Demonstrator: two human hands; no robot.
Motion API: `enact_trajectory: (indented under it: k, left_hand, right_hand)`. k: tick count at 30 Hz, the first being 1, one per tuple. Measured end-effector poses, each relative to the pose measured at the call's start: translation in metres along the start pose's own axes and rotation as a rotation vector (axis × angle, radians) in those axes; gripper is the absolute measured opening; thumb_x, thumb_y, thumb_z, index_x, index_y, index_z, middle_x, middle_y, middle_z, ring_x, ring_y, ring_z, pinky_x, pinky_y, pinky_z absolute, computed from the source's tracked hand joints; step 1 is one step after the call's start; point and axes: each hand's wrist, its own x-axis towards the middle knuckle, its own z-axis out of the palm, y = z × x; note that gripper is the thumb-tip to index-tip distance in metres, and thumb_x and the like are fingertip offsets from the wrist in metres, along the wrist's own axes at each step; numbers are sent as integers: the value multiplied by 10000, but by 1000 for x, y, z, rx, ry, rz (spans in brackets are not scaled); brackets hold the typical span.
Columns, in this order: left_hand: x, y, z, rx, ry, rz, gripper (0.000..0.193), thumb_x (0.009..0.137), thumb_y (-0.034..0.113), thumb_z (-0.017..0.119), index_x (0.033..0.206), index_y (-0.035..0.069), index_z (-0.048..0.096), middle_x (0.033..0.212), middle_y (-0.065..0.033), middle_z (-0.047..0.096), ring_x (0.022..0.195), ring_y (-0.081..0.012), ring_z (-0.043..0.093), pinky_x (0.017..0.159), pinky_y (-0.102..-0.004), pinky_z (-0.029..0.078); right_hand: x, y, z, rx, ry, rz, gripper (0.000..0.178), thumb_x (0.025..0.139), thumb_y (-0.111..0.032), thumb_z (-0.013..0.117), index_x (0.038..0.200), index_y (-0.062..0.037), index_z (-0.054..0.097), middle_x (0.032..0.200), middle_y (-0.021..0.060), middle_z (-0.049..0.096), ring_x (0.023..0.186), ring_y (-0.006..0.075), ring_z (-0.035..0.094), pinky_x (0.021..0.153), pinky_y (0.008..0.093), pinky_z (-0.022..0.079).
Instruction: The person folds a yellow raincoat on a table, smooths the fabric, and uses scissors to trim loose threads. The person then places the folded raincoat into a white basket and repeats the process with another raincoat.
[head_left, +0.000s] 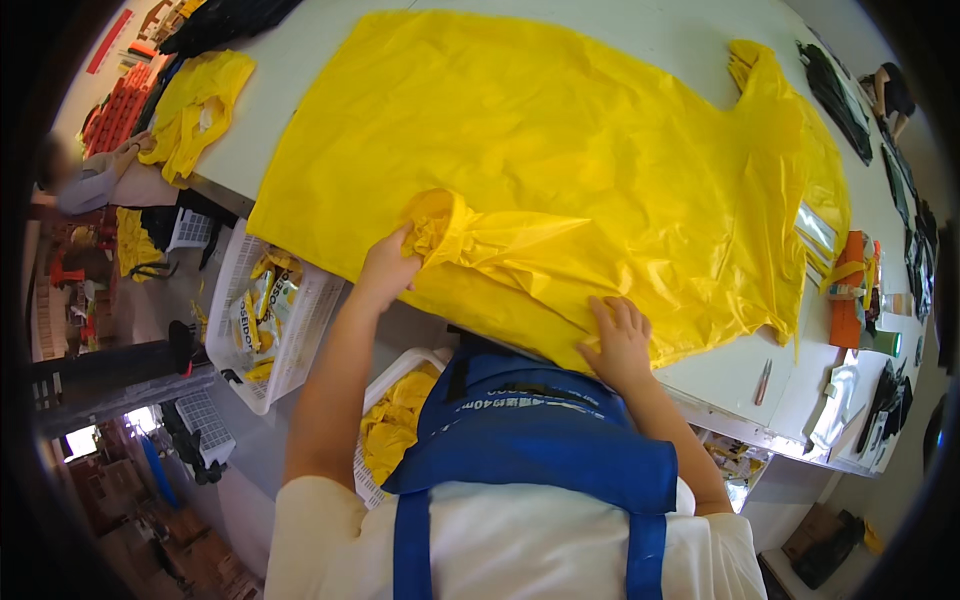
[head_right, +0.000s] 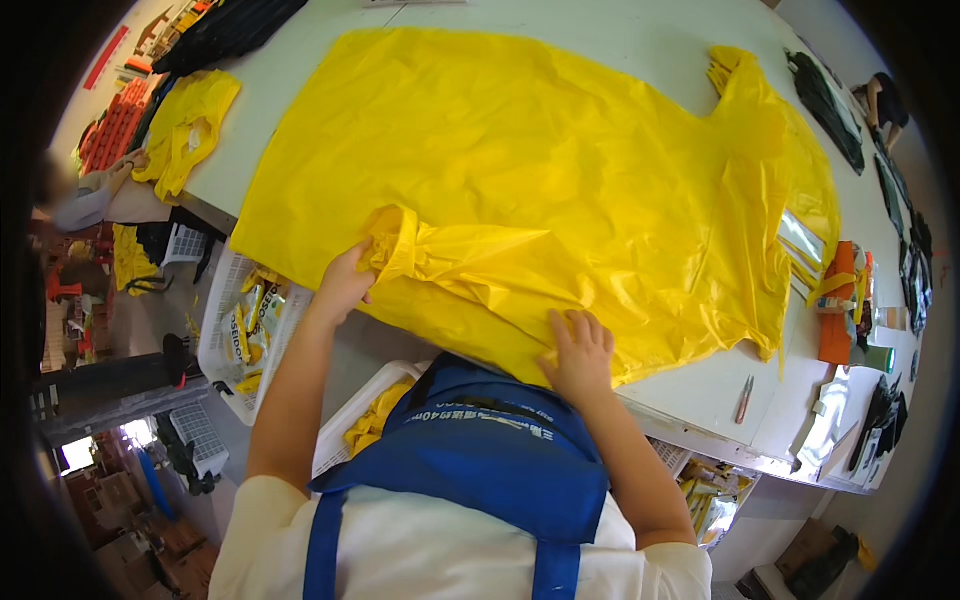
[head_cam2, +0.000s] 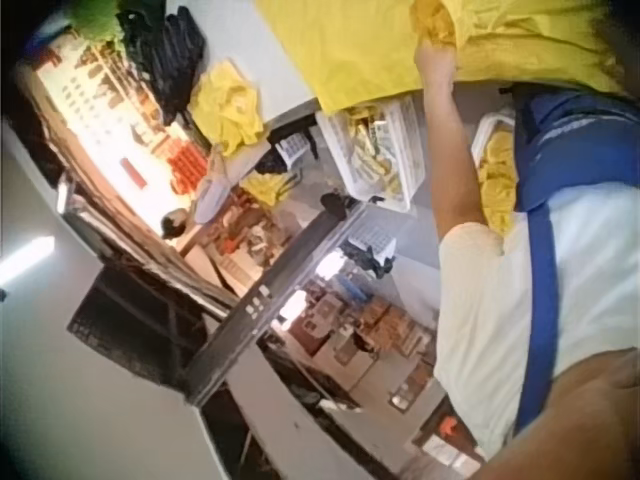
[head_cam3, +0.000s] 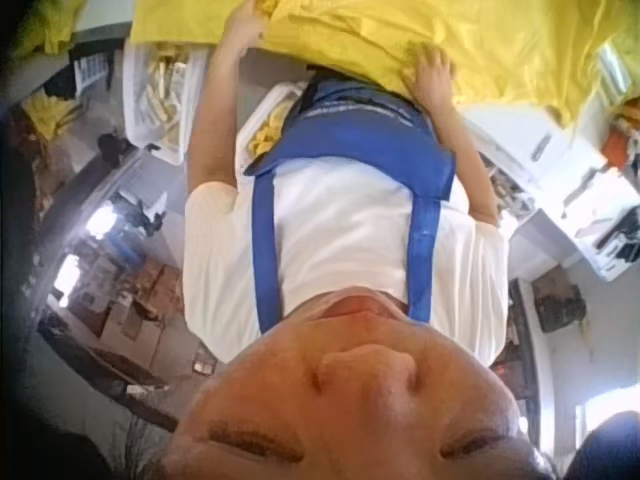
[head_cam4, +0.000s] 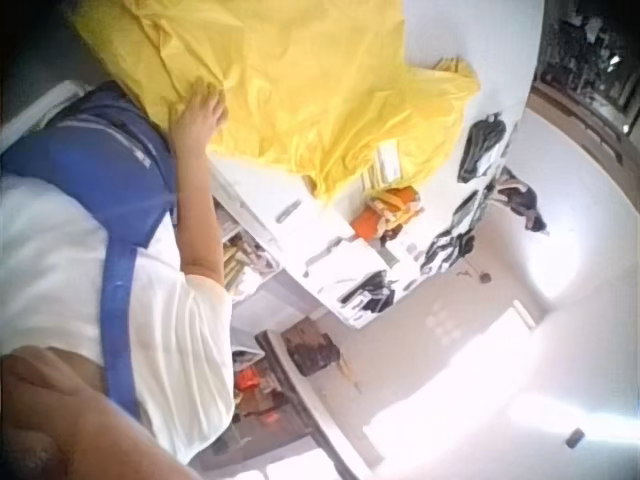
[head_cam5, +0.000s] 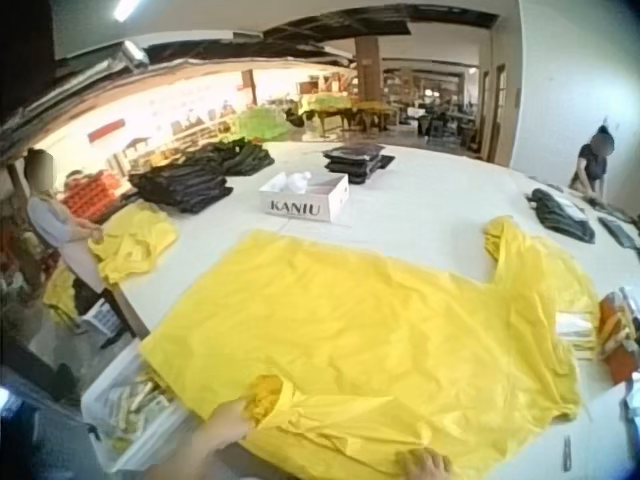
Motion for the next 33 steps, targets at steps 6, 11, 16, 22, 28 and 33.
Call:
enact_trajectory:
  k: [6,11,16,22,28,33]
  left_hand:
    - [61,-30,-21,317,223,334,395,822,318,568,1047,1,632,1052,-222,615,974,-342,583,859,-393,454]
    - [93,35,-3,308,27,194,418,845,358,584,1018,-20,630,1019,-213,623,957,-338,583,853,-384,458]
    - [128,-20,-15,-747,41,-123,441,912,376,524,1094,-19,596,1060,-148,640,1005,-242,596,844,-344,473]
    - [94,-31,-39,-982,-556,-311,478,924,342,539,1282,34,473,1217,-90,571,1066,-186,565,905,-315,459]
    - [85,-49,-41,-244,-466,-23,593,823,23,544,1380,56,344,1133,-92,580,1011,-189,573,827,-306,485]
    - [86,-125,-38,-17,229,-52,653,814,23,571,1402,152,318,1052,-137,576,926,-230,581,799,-339,485]
  right_hand:
    - [-33,16,19,-296,65,-52,512,751,-122,587,1253,-215,543,1145,85,532,1068,287,492,917,459,356]
    - [-51,28,17,-211,-19,155,471,733,-75,565,1184,-204,601,951,79,529,919,262,512,816,438,387]
    - [-74,45,-7,-104,-147,112,432,712,-47,566,1119,-171,641,839,96,503,863,269,508,762,402,418]
    - [-40,71,-30,288,-35,168,396,792,-151,581,1187,-151,606,1007,135,541,998,322,493,918,414,381]
    - [-12,86,29,-411,-107,693,581,920,-445,382,1457,-283,233,1547,82,53,1401,398,12,1027,688,23]
    - [-31,85,8,-99,151,503,617,876,-270,521,1430,-141,283,1503,140,196,1375,404,142,1082,573,122]
